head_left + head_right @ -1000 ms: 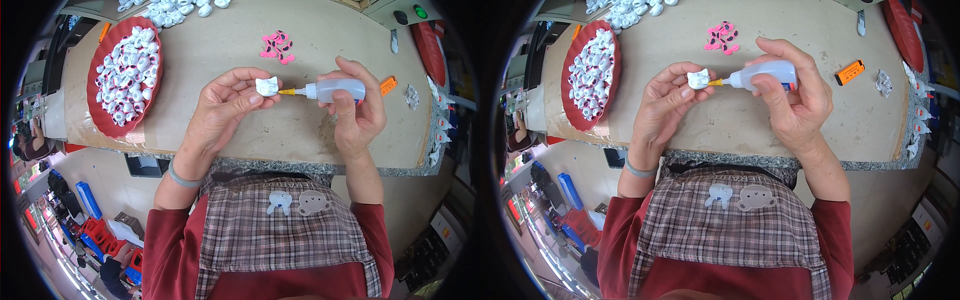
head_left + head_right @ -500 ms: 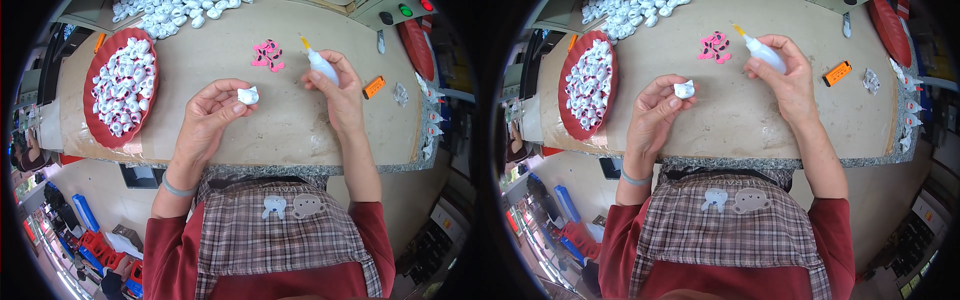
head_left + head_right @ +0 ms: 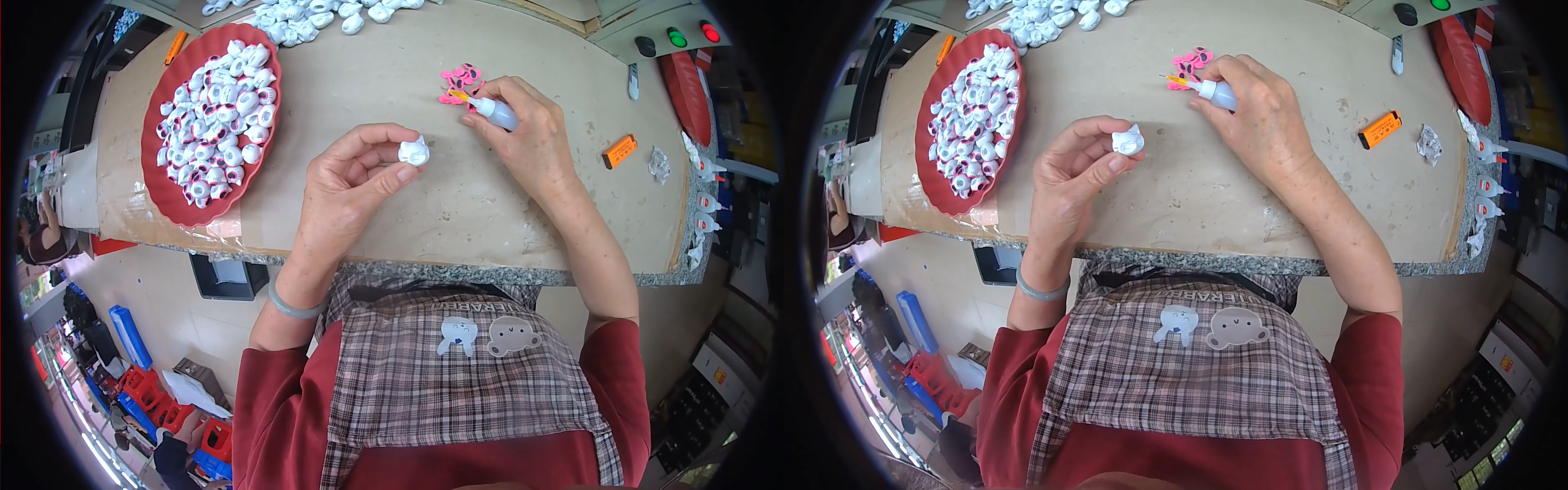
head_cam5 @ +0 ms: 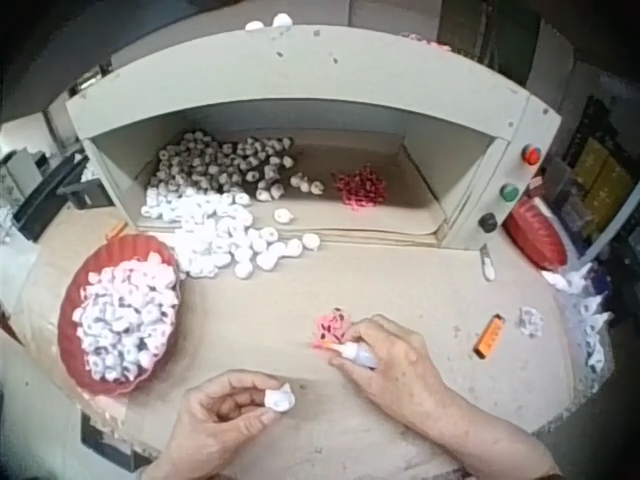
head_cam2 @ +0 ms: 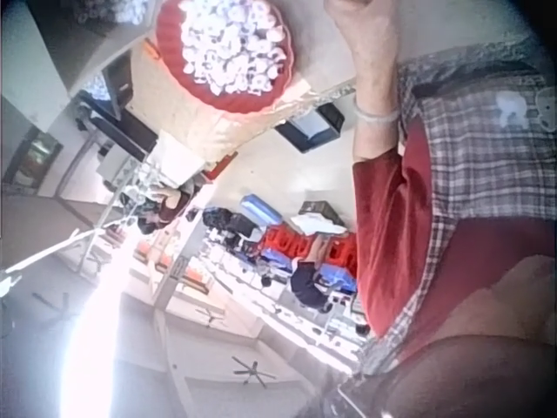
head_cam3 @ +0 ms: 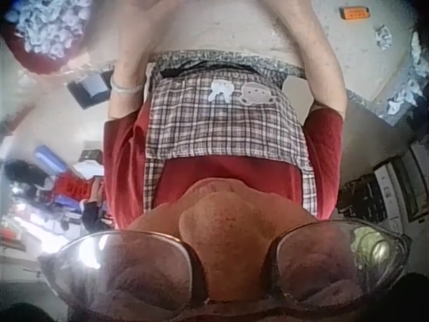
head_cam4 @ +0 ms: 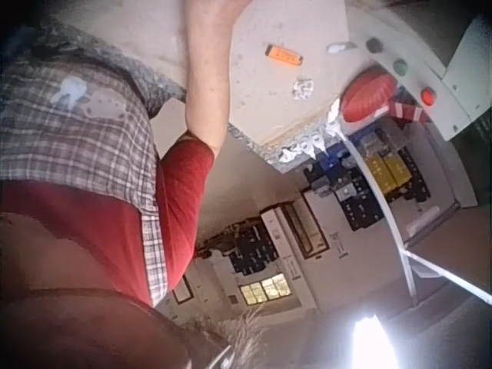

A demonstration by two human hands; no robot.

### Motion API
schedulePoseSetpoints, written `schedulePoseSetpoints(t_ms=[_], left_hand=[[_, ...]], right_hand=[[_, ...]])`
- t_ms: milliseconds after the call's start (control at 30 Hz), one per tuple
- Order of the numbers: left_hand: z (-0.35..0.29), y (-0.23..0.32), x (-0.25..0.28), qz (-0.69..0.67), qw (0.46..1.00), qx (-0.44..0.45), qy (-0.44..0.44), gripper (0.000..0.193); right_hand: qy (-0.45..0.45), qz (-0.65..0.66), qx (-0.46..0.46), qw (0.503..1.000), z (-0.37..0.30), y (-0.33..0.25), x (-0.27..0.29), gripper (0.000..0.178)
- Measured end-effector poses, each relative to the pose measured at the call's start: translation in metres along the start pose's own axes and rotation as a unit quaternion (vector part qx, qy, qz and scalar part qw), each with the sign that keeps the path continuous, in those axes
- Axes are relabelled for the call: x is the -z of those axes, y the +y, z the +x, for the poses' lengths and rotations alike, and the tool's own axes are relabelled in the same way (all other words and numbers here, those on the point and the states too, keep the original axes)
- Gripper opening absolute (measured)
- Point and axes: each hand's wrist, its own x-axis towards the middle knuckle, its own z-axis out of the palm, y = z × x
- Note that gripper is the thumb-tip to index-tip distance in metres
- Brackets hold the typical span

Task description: The person glues pink bows onto white cat-shaped toy heads using a glue bottle.

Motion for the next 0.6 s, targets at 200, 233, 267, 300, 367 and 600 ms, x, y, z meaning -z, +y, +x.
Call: schedulePoseSetpoints(t_ms=[200,233,267,300,367,600], left_hand=[[-0.002,0.0,0.001,-0.006,1.0,-0.008,0.001,0.03],[-0.002,-0.001,0.001,-0.006,1.0,-0.007,0.001,0.03],[-0.002,-0.002,0.0,0.003,1.0,-0.016,0.008,0.031],[-0.002,-0.003,0.0,0.012,1.0,-0.025,0.014,0.031],[-0.001,-0.004,-0.002,0.019,0.999,-0.027,0.011,0.031],[0.002,-0.005,-0.009,-0.001,1.0,0.011,-0.008,0.033]], right_hand=[[-0.018,-0.049,-0.009,0.999,0.001,0.002,0.001,0.015],[-0.011,-0.058,0.001,0.998,0.001,0.003,0.002,0.015],[-0.011,-0.057,0.0,0.998,0.001,0.004,0.004,0.015],[-0.012,-0.046,-0.024,0.999,0.001,0.004,0.007,0.014],[-0.013,-0.034,-0.049,0.998,-0.002,0.003,0.011,0.014],[-0.081,0.368,-0.183,0.908,-0.017,-0.02,0.022,0.006]])
